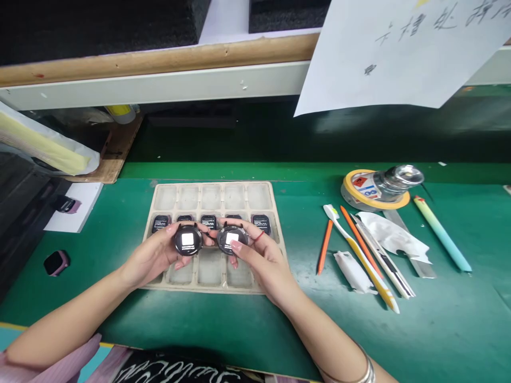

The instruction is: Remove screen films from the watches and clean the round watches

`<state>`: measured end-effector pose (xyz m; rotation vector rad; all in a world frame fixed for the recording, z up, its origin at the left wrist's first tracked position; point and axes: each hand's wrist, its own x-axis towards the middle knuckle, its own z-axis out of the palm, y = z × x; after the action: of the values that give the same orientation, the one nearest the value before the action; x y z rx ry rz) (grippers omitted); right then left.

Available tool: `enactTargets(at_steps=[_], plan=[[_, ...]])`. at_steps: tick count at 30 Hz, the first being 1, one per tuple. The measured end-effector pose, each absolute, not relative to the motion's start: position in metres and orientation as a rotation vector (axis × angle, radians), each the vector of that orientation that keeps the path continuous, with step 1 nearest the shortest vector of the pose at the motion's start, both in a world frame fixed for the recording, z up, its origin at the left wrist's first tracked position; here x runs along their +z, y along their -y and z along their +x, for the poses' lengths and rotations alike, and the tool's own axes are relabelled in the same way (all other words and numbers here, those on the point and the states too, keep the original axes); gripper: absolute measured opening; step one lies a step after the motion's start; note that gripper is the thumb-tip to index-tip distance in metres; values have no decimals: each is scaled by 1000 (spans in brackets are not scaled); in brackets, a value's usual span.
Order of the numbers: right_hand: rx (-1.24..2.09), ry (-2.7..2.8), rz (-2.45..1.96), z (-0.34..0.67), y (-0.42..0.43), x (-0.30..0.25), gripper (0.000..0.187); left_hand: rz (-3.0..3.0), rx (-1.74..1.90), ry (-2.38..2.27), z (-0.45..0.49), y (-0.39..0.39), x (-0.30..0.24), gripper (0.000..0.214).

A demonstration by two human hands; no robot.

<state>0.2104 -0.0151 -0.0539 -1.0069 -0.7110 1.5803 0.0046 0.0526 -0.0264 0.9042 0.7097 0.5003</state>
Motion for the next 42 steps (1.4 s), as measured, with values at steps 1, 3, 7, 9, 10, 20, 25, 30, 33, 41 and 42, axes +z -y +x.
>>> enactTargets(at_steps=[1,3,7,9,10,20,25,30,33,41,42], plan=[[1554,715,-1037,210,15,-57,35,921,503,-710,4,-53,-29,44],[1531,728,-1078,210,16,-60,35,967,504,-728,4,-52,-33,41],[1518,778,-1089,211,18,-62,41,1009,489,-710,3,-51,-38,43],[1523,790,-1099,211,18,-62,41,1028,488,-720,3,-51,-39,43],[1530,790,-1107,211,18,-62,40,1041,490,-734,3,-51,-39,43],[1583,727,-1140,207,15,-52,40,1056,458,-765,3,-50,-40,42],[1618,688,-1117,207,15,-52,39,1010,429,-777,4,-50,-39,41],[1684,570,-1063,206,14,-49,33,968,440,-796,5,-51,-37,41],[1696,531,-1062,205,13,-47,32,945,437,-802,7,-51,-35,40],[1685,545,-1070,205,14,-49,33,968,422,-797,6,-50,-36,43],[1687,550,-1070,205,14,-49,33,975,420,-797,6,-50,-37,43]])
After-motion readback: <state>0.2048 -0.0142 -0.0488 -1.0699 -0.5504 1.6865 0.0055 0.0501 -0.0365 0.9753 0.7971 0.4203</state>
